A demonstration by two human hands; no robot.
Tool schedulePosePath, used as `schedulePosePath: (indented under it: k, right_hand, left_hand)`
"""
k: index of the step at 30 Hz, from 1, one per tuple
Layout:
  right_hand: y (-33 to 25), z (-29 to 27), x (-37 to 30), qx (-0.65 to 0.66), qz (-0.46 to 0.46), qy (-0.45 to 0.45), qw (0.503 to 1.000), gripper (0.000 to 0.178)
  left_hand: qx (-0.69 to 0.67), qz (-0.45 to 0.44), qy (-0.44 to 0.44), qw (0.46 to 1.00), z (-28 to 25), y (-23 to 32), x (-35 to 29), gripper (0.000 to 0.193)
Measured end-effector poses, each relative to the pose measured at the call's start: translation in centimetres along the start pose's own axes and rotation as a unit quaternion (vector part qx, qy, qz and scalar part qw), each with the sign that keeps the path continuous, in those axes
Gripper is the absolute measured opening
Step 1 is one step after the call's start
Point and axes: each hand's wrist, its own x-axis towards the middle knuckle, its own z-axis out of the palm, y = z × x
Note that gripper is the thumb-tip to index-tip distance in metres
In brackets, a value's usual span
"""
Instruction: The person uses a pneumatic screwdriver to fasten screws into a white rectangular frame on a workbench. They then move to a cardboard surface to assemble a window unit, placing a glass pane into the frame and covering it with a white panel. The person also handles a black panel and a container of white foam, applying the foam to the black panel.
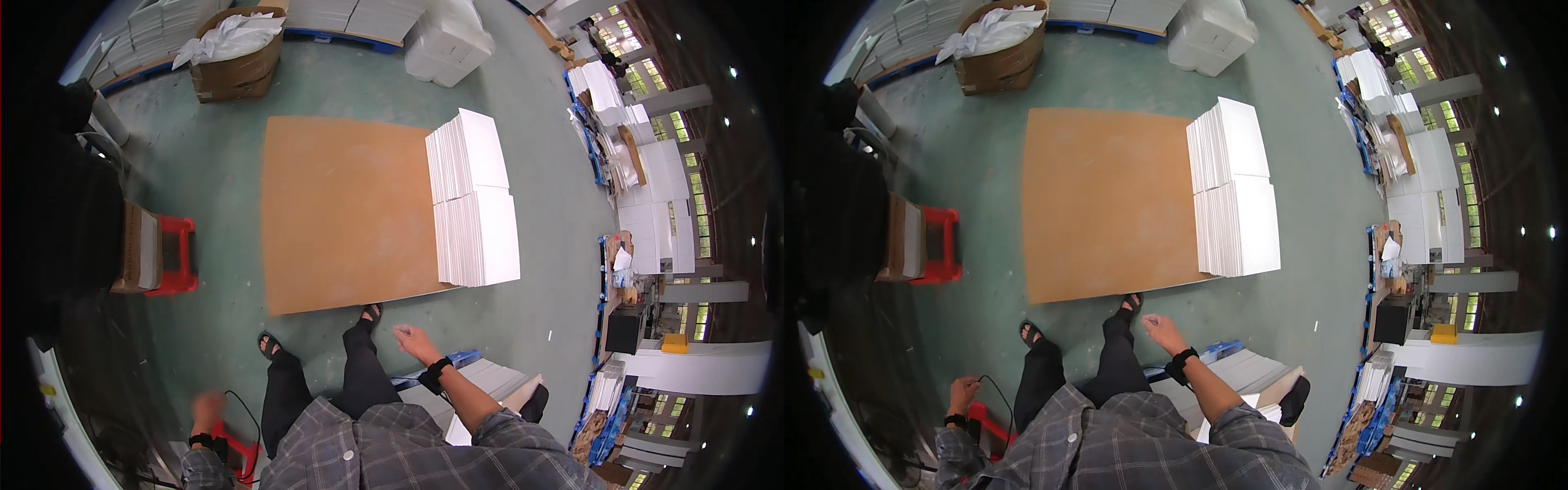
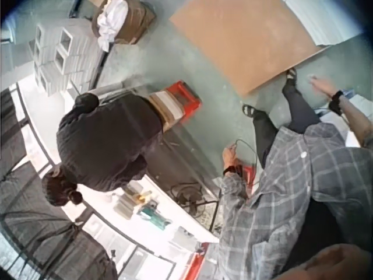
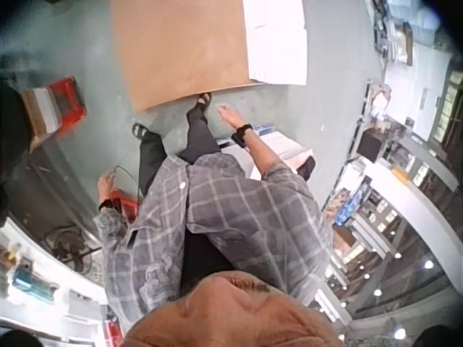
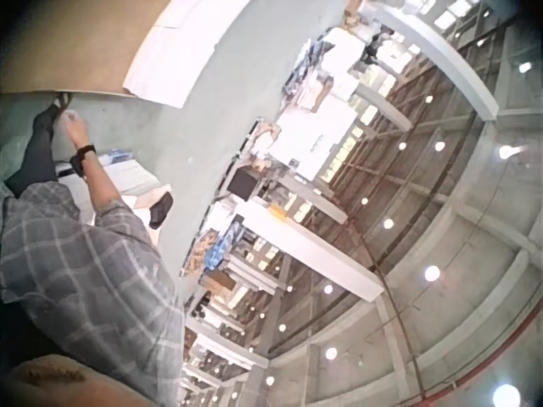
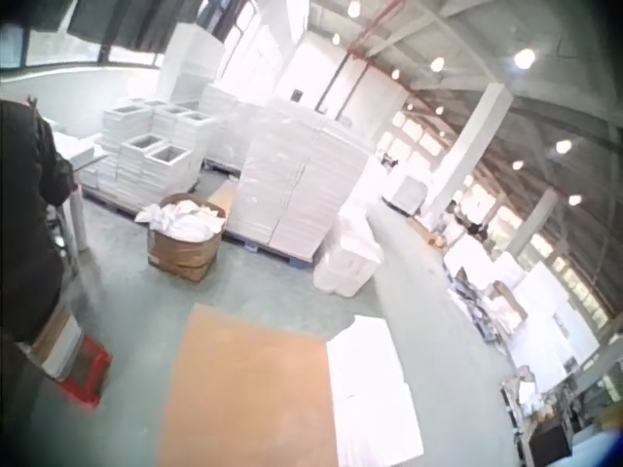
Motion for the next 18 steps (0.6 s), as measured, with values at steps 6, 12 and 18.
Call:
schedulePosePath:
  k: [6, 12, 18]
  right_hand:
    - [-11.5, 15.8, 1.3, -0.121, -0.188, -0.146, 0.964, 0.042]
    - [-22.5, 27.1, 1.5, -0.169, -0.154, -0.261, 0.938, 0.034]
    - [-28.9, 36.0, 3.4, -0.270, -0.213, -0.337, 0.876, 0.027]
  left_hand:
    - [-0.069, -0.051, 0.074, 0.994, -0.7, -19.0, -12.4, 0.025]
    - [0.024, -0.317, -0.027, 0.948, 5.5, -27.2, -29.7, 0.038]
    - [-0.131, -0.497, -0.172, 0.841, 21.3, -22.3, -42.6, 0.036]
